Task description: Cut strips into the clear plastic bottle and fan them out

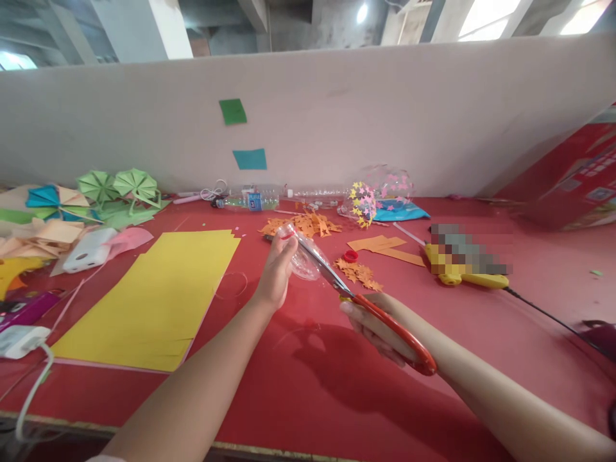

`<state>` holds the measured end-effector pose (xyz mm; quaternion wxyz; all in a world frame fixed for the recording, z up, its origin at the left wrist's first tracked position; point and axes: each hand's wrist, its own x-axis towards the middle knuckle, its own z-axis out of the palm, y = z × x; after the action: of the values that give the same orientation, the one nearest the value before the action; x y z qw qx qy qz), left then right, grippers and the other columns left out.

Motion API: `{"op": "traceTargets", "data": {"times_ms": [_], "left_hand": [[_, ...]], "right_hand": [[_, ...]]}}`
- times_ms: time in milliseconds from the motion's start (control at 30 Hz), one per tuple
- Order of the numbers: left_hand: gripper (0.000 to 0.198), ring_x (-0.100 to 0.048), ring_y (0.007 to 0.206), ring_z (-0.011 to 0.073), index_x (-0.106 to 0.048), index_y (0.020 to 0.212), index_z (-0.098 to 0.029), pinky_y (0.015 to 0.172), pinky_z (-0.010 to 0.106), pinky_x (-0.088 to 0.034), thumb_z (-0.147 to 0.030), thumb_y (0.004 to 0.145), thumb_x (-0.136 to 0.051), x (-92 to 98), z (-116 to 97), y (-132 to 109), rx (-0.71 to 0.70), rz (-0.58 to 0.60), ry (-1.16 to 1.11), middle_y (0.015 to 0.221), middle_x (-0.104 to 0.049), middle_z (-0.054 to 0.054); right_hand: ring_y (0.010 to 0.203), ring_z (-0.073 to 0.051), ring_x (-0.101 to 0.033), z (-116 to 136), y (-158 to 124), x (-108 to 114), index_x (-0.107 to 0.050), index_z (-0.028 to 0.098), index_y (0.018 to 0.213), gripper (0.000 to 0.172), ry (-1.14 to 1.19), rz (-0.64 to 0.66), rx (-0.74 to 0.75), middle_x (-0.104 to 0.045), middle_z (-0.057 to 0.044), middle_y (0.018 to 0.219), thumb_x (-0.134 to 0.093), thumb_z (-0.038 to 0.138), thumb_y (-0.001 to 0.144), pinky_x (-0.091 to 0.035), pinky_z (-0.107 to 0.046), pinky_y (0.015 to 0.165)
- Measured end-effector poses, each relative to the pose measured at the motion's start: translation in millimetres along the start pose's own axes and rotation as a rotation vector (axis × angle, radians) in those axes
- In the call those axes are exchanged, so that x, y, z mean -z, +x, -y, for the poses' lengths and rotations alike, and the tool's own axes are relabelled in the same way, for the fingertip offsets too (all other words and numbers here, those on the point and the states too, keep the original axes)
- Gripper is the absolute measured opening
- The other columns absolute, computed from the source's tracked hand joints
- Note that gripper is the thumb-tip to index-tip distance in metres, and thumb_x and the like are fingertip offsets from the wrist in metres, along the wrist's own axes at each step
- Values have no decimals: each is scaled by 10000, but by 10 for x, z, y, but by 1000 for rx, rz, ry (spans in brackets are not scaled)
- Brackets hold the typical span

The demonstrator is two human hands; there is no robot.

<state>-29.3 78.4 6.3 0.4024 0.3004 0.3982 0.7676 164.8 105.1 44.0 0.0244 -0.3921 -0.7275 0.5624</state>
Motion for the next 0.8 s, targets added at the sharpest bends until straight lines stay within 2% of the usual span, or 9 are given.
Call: {"op": "traceTargets", "data": {"times_ms": [100,200,333,467,667,800], "left_hand": [[267,-491,1268,247,-609,1006,-238,1055,413,-369,-385,788,-654,9,-60,51,-5,-51,-80,1204,-631,73],[231,-637,984,219,-612,866,-193,885,378,-482,-419,837,-571,76,-148,129,1,-119,-164,944,-678,72],[239,-640,754,173,-608,765,-176,761,333,-508,-397,840,-556,158,-236,186,-14,-140,-215,776,-661,52],[162,-639,728,151,-612,741,-162,747,295,-501,-295,822,-569,173,-255,187,17,-141,-229,760,-663,56],[290,-640,682,164,-618,678,-150,688,304,-503,-345,855,-498,230,-253,226,23,-227,-271,715,-660,72],[301,-634,660,155,-618,680,-156,663,292,-497,-370,864,-513,197,-246,216,24,-213,-259,691,-660,59]], "right_hand": [[254,-61,-332,-55,41,5,-430,211,612,534,33,49,-1,-339,105,319,-511,716,764,-296,-193,320],[291,-64,-354,-60,47,14,-447,208,641,521,-21,50,-13,-356,101,353,-516,708,769,-306,-200,357],[383,-74,-395,-8,3,46,-378,213,614,527,-97,-7,45,-382,80,439,-571,685,745,-319,-207,407],[451,-86,-394,7,-18,86,-364,211,613,526,-202,-9,129,-404,56,503,-557,675,768,-313,-216,438],[448,-90,-348,-54,25,99,-399,209,633,476,-284,-13,69,-366,52,515,-558,623,804,-286,-222,420],[456,-93,-359,-50,25,83,-419,210,636,459,-283,-2,73,-360,47,540,-588,608,788,-290,-220,414]]}}
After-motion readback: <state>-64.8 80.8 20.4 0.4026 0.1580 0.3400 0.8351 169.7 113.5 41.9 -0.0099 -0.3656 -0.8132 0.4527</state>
